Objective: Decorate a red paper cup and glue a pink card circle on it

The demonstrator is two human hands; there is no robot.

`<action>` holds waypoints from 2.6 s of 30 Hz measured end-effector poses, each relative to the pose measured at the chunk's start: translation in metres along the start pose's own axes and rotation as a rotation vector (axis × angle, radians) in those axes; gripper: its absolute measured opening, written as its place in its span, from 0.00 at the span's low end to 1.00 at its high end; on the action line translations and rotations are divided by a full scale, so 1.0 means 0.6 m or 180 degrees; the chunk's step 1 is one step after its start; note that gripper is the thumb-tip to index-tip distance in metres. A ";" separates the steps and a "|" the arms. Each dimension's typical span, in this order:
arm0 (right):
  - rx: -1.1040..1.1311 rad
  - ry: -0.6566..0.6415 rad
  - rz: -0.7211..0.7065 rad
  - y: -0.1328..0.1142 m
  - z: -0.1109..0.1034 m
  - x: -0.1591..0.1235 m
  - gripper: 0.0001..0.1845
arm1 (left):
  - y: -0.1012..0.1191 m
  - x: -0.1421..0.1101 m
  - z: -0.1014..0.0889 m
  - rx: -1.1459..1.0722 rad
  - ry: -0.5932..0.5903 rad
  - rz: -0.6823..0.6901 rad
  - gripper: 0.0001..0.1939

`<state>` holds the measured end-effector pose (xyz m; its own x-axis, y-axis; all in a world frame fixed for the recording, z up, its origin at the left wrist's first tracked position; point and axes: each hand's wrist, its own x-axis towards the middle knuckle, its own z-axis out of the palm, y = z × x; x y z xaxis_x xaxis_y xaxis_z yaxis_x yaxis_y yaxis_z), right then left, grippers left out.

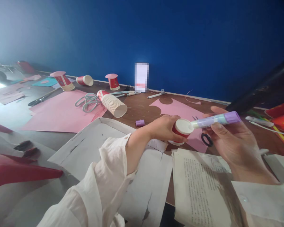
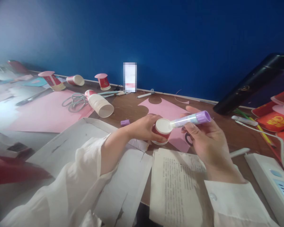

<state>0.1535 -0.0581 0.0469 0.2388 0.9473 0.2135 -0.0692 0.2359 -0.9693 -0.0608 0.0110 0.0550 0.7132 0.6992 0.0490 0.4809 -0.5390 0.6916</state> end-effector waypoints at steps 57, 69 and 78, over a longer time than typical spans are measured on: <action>-0.0001 0.0030 -0.0169 -0.005 0.018 -0.008 0.14 | -0.011 0.006 -0.003 -0.0741 -0.0325 0.0032 0.34; -0.0663 0.0213 -0.0477 -0.004 0.023 -0.013 0.12 | -0.012 0.007 0.004 -0.0695 -0.0210 -0.0109 0.39; -0.0307 0.0319 -0.0359 0.004 0.020 -0.008 0.13 | -0.013 0.014 0.006 -0.0902 -0.0166 0.0018 0.34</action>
<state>0.1405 -0.0594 0.0450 0.3354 0.8885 0.3131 0.0554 0.3132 -0.9481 -0.0570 0.0192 0.0473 0.7443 0.6675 0.0212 0.3205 -0.3849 0.8655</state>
